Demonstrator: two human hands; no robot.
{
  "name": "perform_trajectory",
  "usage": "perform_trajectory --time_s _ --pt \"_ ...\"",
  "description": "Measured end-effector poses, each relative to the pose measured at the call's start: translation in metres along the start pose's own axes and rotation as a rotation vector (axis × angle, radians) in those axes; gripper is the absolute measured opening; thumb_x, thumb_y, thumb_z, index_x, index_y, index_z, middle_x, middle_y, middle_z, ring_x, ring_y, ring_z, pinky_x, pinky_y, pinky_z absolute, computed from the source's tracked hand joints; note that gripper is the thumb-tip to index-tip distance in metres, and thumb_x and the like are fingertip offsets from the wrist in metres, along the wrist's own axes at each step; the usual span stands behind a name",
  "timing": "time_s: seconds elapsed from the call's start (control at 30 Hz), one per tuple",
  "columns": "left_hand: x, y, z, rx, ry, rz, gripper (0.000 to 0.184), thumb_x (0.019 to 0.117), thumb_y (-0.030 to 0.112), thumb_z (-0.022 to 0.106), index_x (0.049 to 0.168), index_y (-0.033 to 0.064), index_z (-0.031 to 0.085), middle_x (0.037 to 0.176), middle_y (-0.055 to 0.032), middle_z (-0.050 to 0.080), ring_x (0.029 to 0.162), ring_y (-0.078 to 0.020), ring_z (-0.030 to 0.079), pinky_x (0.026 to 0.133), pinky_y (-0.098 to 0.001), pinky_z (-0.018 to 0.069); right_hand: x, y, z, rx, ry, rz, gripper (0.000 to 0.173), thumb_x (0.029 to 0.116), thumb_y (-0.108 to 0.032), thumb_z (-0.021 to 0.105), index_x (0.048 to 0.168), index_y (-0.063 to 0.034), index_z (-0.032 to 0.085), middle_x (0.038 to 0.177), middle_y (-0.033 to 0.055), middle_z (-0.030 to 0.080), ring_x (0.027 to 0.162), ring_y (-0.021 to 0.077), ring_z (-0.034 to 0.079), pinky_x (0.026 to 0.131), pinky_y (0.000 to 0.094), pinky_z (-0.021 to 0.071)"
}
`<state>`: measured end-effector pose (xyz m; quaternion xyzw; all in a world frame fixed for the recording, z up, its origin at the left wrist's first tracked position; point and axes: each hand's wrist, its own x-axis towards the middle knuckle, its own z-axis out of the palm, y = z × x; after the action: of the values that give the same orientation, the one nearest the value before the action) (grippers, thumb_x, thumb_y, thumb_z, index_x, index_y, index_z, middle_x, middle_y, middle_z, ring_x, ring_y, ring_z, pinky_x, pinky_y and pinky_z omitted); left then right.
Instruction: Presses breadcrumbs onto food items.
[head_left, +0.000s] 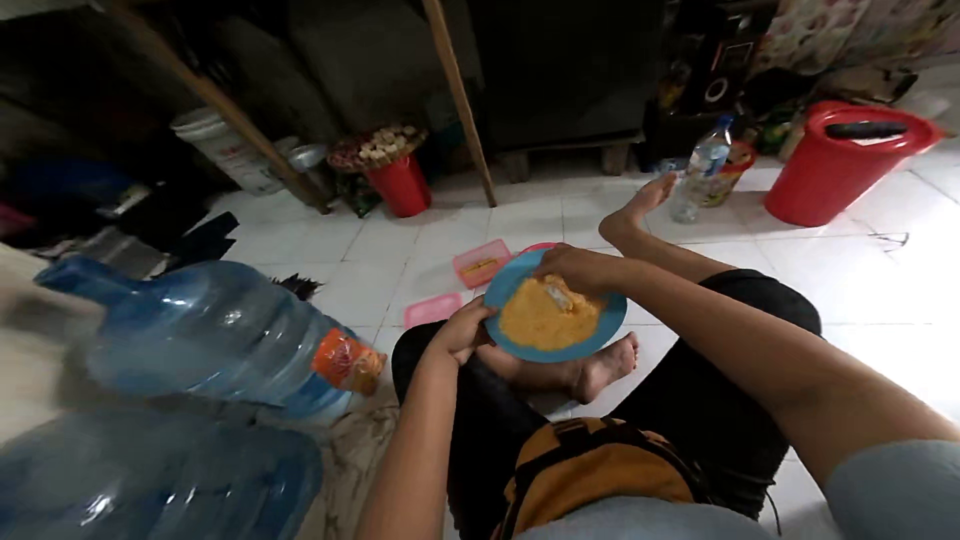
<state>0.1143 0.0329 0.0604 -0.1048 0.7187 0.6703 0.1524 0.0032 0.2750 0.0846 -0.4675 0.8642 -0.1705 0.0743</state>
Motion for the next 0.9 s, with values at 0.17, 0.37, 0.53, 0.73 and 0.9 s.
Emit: perform_trajectory --time_s 0.17,0.37,0.53,0.73,0.9 --pt "0.011 -0.001 0.001 -0.04 0.069 0.001 0.034 0.1091 0.019 0.041 0.14 0.0111 0.051 0.107 -0.0089 0.066 0.082 -0.0152 0.065 0.071 -0.032 0.0556 -0.003 0.017 0.0 0.004 -0.081 0.065 0.048 0.082 0.011 0.069 0.129 0.0016 0.068 0.129 0.0278 0.063 0.127 0.0457 0.056 0.107 0.0637 0.0431" --pt "0.016 0.007 0.016 -0.105 0.156 0.003 0.033 0.1088 0.016 0.043 0.141 0.0088 0.051 0.109 -0.011 0.066 0.084 -0.0166 0.065 0.073 -0.0336 0.0556 0.0 0.008 -0.025 0.1 -0.266 0.295 0.071 0.0764 -0.005 0.09 0.139 0.0033 0.058 0.137 0.028 0.055 0.13 0.044 0.052 0.109 0.0605 0.0428" --pt "0.028 0.007 0.017 -0.13 0.185 -0.024 0.034 0.1109 0.016 0.04 0.143 0.0086 0.048 0.113 -0.0138 0.066 0.089 -0.0182 0.067 0.078 -0.034 0.0566 0.023 0.05 -0.009 0.196 -0.071 0.291 0.038 0.0768 0.004 0.083 0.113 0.0007 0.073 0.108 0.023 0.071 0.106 0.0411 0.067 0.095 0.065 0.0507" --pt "0.063 0.002 0.006 -0.18 0.168 -0.088 0.032 0.1114 0.017 0.04 0.141 0.0078 0.047 0.103 -0.012 0.066 0.076 -0.0162 0.066 0.067 -0.0308 0.0562 0.069 0.06 -0.027 0.304 -0.11 0.252 0.025 0.0861 0.004 0.075 0.109 -0.0042 0.077 0.104 0.0165 0.073 0.1 0.033 0.069 0.093 0.0589 0.0529" --pt "0.096 -0.003 -0.006 -0.202 0.175 -0.107 0.034 0.1113 0.015 0.04 0.144 0.0074 0.046 0.104 -0.0145 0.066 0.075 -0.0179 0.066 0.067 -0.0329 0.0566 0.105 0.069 -0.023 0.172 -0.126 0.357 0.026 0.1037 -0.011 0.054 0.117 0.0022 0.072 0.114 0.0236 0.07 0.112 0.0397 0.066 0.099 0.0617 0.0492"
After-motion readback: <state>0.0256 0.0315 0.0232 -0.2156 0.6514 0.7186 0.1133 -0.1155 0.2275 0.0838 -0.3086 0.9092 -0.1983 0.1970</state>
